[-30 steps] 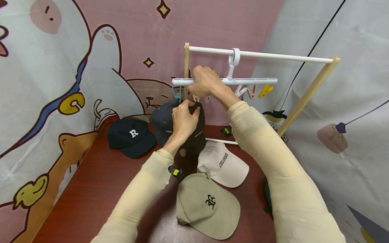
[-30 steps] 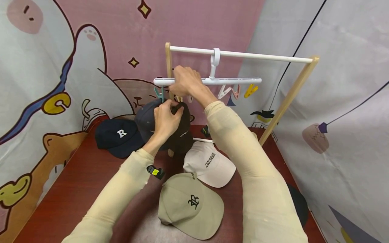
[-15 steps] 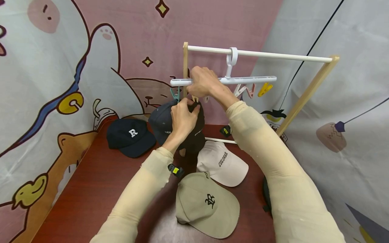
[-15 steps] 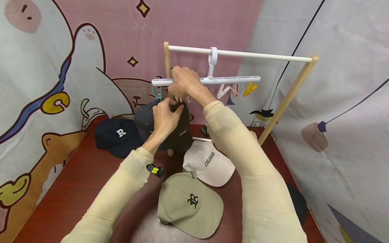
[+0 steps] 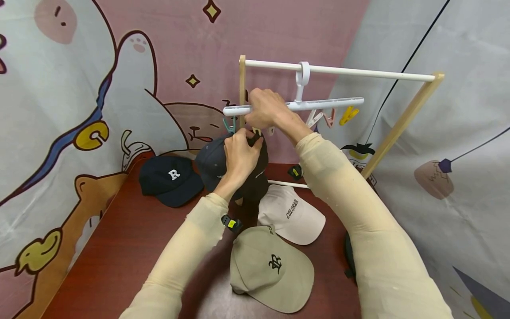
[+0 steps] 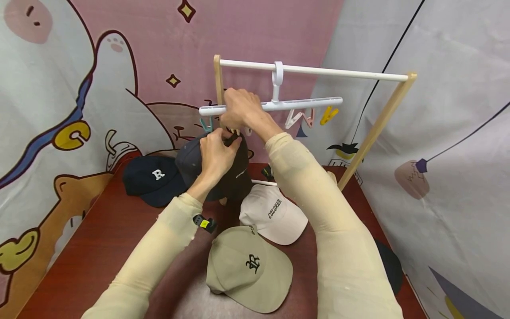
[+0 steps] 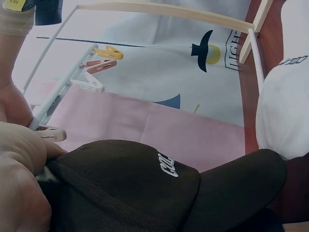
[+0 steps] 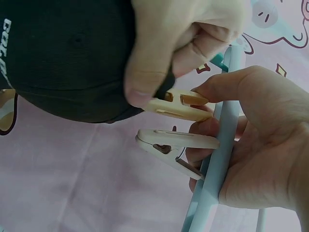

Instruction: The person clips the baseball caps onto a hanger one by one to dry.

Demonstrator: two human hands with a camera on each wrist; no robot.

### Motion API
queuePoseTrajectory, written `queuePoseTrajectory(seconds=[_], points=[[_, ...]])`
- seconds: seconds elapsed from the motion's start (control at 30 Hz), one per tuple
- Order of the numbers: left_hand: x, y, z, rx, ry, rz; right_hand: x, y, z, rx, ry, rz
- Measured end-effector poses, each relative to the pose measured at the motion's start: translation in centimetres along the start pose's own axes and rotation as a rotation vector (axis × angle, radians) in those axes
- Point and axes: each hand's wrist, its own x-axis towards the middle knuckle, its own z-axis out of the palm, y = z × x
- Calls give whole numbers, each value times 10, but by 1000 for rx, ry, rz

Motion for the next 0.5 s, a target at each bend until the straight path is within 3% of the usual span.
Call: queuePoseTrajectory(seconds=[0.5], points=[[5,-1,2,25,19,12,0,1,2,-10,9,-10]])
